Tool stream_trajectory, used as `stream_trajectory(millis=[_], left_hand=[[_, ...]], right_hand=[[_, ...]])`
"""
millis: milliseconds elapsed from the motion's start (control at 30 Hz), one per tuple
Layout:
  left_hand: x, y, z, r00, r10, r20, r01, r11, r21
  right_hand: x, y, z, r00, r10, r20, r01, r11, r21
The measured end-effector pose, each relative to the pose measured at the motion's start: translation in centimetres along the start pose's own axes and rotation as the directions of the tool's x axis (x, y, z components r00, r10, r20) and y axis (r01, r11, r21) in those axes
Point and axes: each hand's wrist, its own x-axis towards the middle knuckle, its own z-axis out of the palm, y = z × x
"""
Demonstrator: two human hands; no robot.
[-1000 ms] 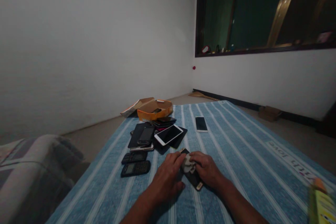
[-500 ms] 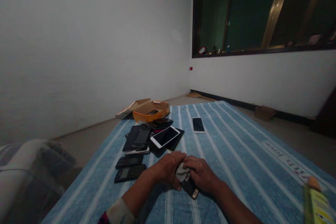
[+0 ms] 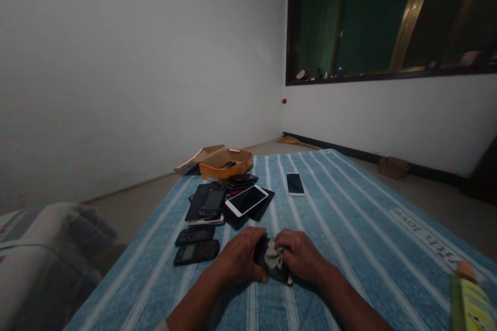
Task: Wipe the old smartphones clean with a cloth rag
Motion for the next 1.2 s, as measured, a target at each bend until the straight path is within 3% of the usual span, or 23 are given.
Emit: stream_trajectory(millis=[233,467,733,933,1200], left_hand=[[-1.7,0.4,0.1,0.987,-0.127,-0.094,0.124,0.992,-0.033],[-2.2,0.7,0.1,0.977,-0.166,-0.133,0.169,0.985,0.016],[-2.3,1.5,-0.5,0.95,-0.266,-0.165,0.289,0.947,0.142],[-2.1,1.3,0.0,0.945,-0.279,-0.169,0.308,0.933,0.185],[-2.2,1.6,0.0,0.946,-0.279,-0.167,0.309,0.932,0.192]], right_hand=[[0.1,-0.3,-1.1,0.998,0.063,0.031,-0.06,0.995,-0.075],[0.0,-0.6,-1.5,0.991,0.13,0.033,-0.118,0.963,-0.241],[-0.4,-1.8,0.1,0.984,0.178,0.028,-0.15,0.895,-0.42],[-0.6,-3.6,2.1,0.988,0.141,0.059,-0.101,0.891,-0.442],[-0.5,-2.3,2.2,0.991,0.12,-0.05,-0.13,0.906,-0.403]])
